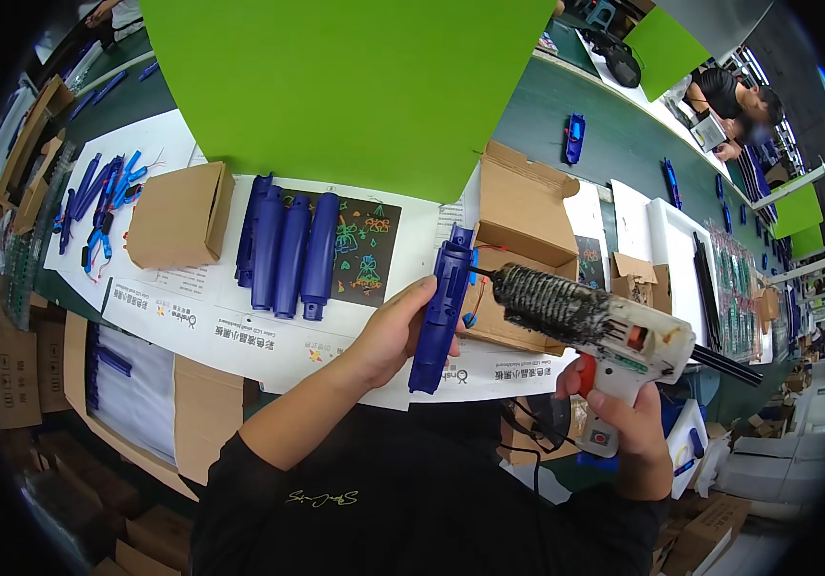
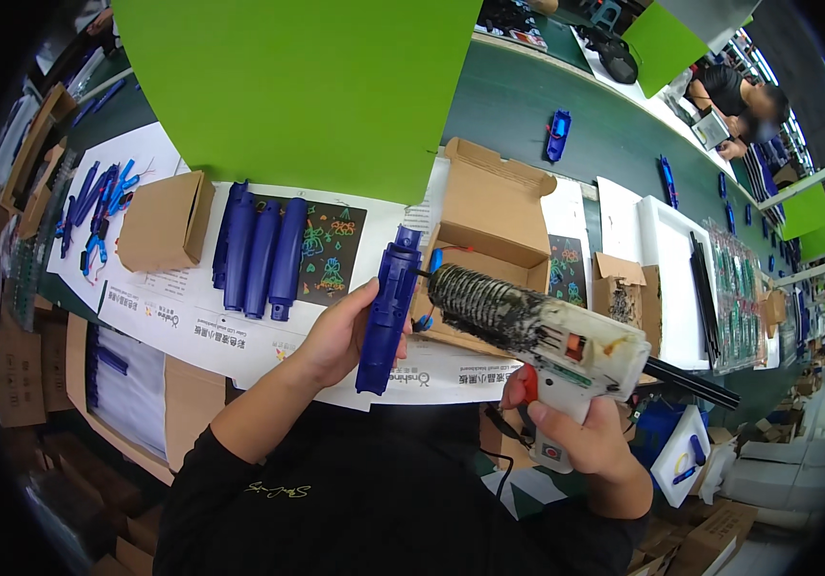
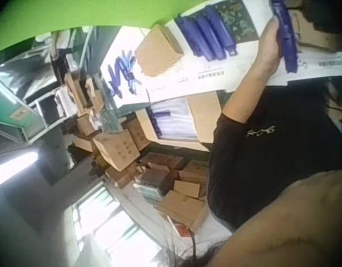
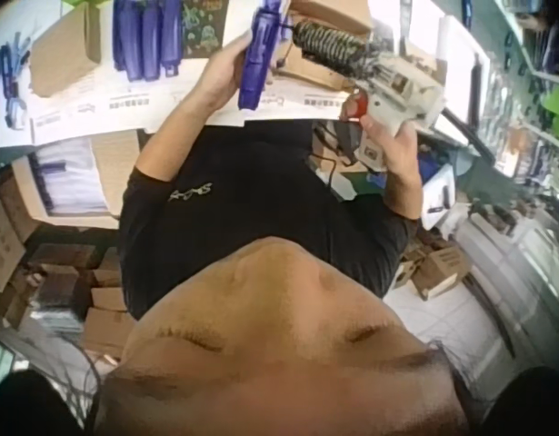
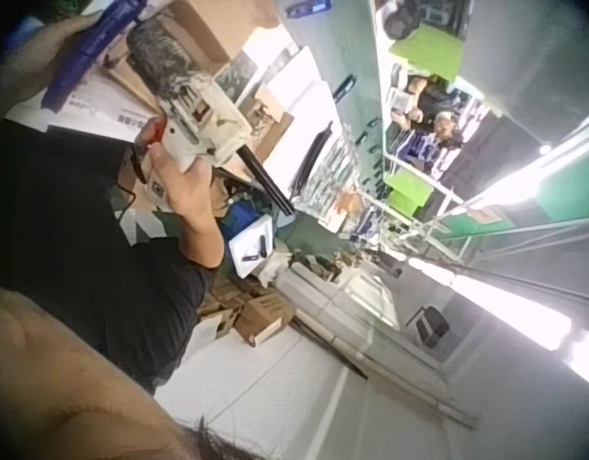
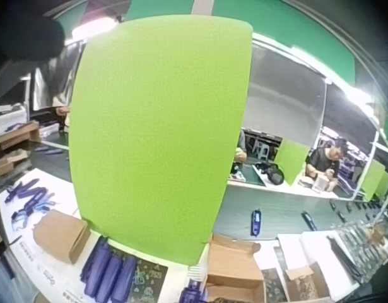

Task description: Assemble small electronic components by applying hot glue to a blue plastic casing and inserting a battery pack.

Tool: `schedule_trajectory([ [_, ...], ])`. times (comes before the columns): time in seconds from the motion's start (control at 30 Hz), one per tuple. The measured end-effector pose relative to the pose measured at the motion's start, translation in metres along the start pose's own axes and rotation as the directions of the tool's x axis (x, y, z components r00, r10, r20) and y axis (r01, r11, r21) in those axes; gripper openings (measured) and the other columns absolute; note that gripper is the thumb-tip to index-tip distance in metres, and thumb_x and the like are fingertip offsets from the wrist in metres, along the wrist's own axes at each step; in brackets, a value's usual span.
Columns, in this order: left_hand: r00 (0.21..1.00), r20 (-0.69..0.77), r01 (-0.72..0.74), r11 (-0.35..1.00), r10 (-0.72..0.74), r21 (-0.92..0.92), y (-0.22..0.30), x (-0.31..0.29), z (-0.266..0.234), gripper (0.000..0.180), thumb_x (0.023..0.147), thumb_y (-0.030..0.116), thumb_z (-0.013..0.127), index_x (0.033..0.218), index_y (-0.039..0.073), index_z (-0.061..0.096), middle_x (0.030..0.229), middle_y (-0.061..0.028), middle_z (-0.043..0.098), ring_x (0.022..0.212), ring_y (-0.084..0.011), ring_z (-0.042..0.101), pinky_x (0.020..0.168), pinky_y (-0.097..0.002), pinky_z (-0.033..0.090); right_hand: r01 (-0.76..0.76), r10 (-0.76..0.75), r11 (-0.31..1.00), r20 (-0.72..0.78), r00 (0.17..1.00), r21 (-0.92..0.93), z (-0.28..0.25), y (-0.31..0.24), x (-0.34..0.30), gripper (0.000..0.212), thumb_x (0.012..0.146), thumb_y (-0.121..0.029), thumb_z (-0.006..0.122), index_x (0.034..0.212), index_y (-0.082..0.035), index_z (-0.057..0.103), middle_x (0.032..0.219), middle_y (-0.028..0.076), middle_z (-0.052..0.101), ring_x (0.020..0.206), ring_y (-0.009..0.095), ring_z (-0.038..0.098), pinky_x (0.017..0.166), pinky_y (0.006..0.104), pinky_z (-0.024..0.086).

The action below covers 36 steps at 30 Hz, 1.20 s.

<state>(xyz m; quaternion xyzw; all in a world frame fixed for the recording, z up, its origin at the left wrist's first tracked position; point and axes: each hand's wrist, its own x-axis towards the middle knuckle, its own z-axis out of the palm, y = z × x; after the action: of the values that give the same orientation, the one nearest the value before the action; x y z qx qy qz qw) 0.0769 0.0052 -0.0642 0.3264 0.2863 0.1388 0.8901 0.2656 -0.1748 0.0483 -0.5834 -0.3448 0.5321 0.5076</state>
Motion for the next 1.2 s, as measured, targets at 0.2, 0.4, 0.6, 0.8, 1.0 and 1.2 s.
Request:
schedule_trajectory([
  [0.2,0.999,0.034,0.022,1.000,-0.022,-0.006,0.001,0.002,0.001,0.043,0.098,0.043,0.031,0.110,0.007,0.052,0.086,-0.0076,0.060,0.070,-0.0162,0.061,0.069,-0.0314,0.051,-0.083,0.083,0.996,0.006,0.997,0.013,0.001,0.010,0.008,0.024,0.082,-0.001,0.052,0.106,0.002,0.052,0.096,0.007,0.058,0.089,0.015,0.056,0.079,0.0293,0.046],
  [0.4,1.000,-0.022,-0.007,1.000,0.007,0.001,0.003,0.005,0.005,0.043,0.098,0.043,0.032,0.108,0.006,0.052,0.083,-0.0070,0.059,0.067,-0.0144,0.060,0.063,-0.0299,0.051,-0.183,0.188,0.973,0.020,0.982,-0.138,0.002,0.005,0.005,0.033,0.075,-0.005,0.056,0.106,0.002,0.049,0.088,0.008,0.056,0.080,0.018,0.054,0.072,0.0315,0.045],
  [0.6,0.995,-0.093,-0.024,1.000,0.022,-0.015,0.008,0.006,0.007,0.042,0.098,0.042,0.032,0.105,0.007,0.052,0.082,-0.0062,0.058,0.065,-0.0130,0.059,0.058,-0.0283,0.050,-0.206,0.217,0.955,0.027,0.976,-0.215,0.003,0.009,-0.004,0.034,0.075,-0.004,0.056,0.108,0.002,0.049,0.089,0.007,0.056,0.080,0.017,0.055,0.070,0.0299,0.045],
  [0.8,0.998,-0.029,-0.050,0.998,0.051,0.040,0.003,0.003,0.013,0.042,0.098,0.043,0.031,0.105,0.008,0.053,0.083,-0.0042,0.058,0.068,-0.0114,0.058,0.057,-0.0267,0.050,-0.200,0.194,0.973,-0.061,0.979,-0.118,-0.001,0.003,-0.004,0.031,0.078,-0.002,0.058,0.108,0.002,0.054,0.094,0.006,0.059,0.086,0.014,0.057,0.077,0.0281,0.047],
  [1.0,0.998,-0.021,-0.057,0.997,0.059,0.049,0.001,0.003,0.011,0.041,0.098,0.042,0.032,0.105,0.008,0.053,0.083,-0.0038,0.057,0.068,-0.0099,0.057,0.057,-0.0256,0.050,-0.157,0.143,0.976,-0.099,0.985,-0.150,-0.001,0.006,0.000,0.036,0.074,-0.006,0.057,0.108,0.003,0.052,0.086,0.008,0.058,0.074,0.016,0.055,0.066,0.0297,0.045],
  [1.2,0.996,-0.052,-0.071,0.997,0.072,0.032,0.002,0.003,0.010,0.038,0.098,0.041,0.033,0.106,0.010,0.053,0.082,-0.0032,0.057,0.068,-0.0093,0.056,0.056,-0.0248,0.050,-0.212,0.210,0.958,-0.031,0.977,-0.195,-0.001,0.000,-0.007,0.038,0.077,-0.002,0.060,0.113,0.003,0.050,0.099,0.008,0.059,0.089,0.015,0.057,0.078,0.0289,0.047],
])
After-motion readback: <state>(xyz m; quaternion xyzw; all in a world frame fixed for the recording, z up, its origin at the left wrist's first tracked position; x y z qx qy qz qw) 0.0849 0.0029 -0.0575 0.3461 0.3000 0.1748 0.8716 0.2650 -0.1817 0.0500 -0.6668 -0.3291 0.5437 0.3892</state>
